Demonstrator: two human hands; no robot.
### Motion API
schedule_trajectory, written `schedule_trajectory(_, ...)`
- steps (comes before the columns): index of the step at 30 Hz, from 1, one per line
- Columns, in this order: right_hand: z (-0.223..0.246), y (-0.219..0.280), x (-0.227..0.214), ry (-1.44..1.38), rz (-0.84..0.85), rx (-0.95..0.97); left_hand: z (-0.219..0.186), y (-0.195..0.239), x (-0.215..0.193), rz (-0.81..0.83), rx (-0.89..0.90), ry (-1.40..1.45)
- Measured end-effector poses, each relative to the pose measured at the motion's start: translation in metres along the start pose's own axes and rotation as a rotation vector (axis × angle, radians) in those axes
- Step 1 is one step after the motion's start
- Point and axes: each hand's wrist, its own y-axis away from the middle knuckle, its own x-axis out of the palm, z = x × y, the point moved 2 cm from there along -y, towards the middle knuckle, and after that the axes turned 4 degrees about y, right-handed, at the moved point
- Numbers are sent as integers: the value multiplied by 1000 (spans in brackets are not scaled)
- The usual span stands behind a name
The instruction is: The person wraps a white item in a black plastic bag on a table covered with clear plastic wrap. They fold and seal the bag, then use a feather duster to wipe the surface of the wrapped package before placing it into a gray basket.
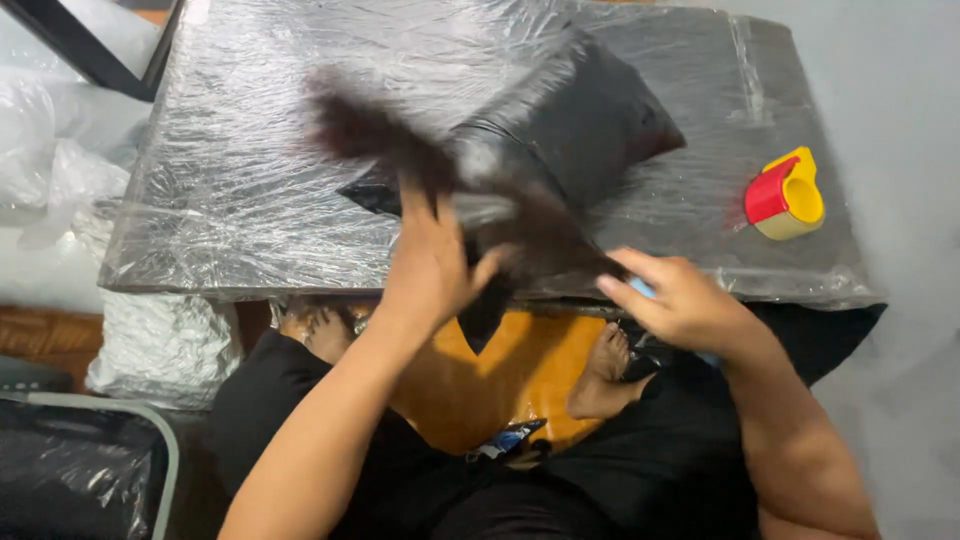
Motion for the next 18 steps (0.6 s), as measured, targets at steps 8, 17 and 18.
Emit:
schedule_trajectory(8, -103, -19, 1, 90, -481, 253, 35, 10, -35, -346, 15, -54)
schedule_trajectory(17, -130, -78, 42, -774, -469, 155, 36, -10, -52, 453, -778, 363)
schedule_trajectory(18, -121, -80, 39, -776, -474, 155, 22, -9, -53, 454, -773, 359)
